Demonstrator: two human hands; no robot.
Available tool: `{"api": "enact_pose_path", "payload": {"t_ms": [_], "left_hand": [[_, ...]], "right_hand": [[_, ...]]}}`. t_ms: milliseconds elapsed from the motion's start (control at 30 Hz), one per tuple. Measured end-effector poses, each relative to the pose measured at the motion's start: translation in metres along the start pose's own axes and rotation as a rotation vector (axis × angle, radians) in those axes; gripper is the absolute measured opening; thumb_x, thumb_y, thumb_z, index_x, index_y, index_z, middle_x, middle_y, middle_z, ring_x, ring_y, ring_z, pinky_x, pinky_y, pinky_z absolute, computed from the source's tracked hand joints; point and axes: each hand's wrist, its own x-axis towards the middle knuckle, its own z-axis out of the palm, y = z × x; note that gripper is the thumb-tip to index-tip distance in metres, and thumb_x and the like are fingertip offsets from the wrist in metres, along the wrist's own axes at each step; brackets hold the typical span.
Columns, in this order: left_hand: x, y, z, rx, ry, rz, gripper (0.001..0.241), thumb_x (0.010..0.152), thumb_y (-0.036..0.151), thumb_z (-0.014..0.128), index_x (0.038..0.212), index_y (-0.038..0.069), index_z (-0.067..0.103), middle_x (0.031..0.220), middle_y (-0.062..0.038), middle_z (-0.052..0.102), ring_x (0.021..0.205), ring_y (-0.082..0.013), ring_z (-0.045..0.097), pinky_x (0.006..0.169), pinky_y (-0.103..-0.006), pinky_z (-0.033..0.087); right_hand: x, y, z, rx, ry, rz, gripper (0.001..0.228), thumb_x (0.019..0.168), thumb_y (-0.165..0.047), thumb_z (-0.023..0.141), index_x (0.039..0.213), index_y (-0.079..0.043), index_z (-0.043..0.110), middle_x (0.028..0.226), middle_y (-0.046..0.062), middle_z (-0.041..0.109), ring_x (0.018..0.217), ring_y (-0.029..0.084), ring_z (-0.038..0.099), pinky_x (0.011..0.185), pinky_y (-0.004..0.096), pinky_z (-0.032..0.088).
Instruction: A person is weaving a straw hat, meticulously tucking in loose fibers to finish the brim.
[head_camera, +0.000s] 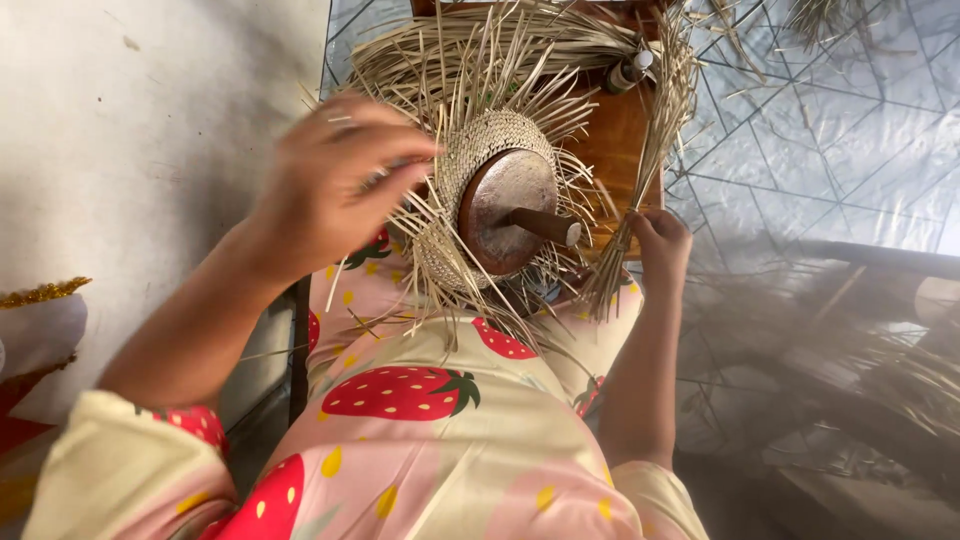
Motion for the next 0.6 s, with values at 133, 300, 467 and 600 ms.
{"api": "enact_pose_path", "payload": {"t_ms": [133,300,467,600], "left_hand": [[0.06,-0.017,0.071,0.051,-0.166,0.338,0.013,0.102,-0.003,0.077,0.114,0.001,0.073,0.106,-0.014,0.067,0.096,-0.0317,0.062,0.084,-0.0425,0.053],[0.113,-0.05,0.178,0.102,-0.421,0.158,0.024,0.096,-0.003,0.072,0.115,0.01,0.078,0.095,-0.015,0.072,0.089,-0.0328,0.067,0.065,-0.041,0.068],[0.13,-0.04,0.227,0.38,-0.669,0.312,0.035,0.094,0.018,0.076,0.129,0.013,0.072,0.148,-0.03,0.055,0.135,-0.0493,0.05,0.104,-0.0625,0.053],[0.135,-0.047,0.272,0.745,-0.918,0.476,0.039,0.084,0.037,0.083,0.112,0.01,0.079,0.159,-0.02,0.053,0.148,-0.0423,0.041,0.114,-0.0657,0.037]], "right_hand": [[-0.035,-0.025,-0.011,0.037,0.017,-0.028,0.009,0.09,-0.02,0.075,0.088,-0.011,0.076,0.082,-0.001,0.069,0.078,0.014,0.062,0.076,0.034,0.053],[-0.062,-0.036,-0.017,-0.003,0.068,-0.033,0.014,0.09,-0.023,0.072,0.09,-0.009,0.072,0.078,-0.001,0.067,0.075,0.013,0.06,0.069,0.032,0.05],[-0.08,-0.035,-0.019,0.058,0.06,-0.051,0.008,0.092,-0.017,0.075,0.089,-0.009,0.074,0.076,-0.002,0.068,0.069,0.009,0.059,0.065,0.027,0.05],[-0.084,-0.031,-0.02,0.071,0.036,-0.052,0.009,0.093,-0.015,0.076,0.088,-0.01,0.072,0.075,-0.003,0.068,0.07,0.007,0.06,0.067,0.024,0.051]]}}
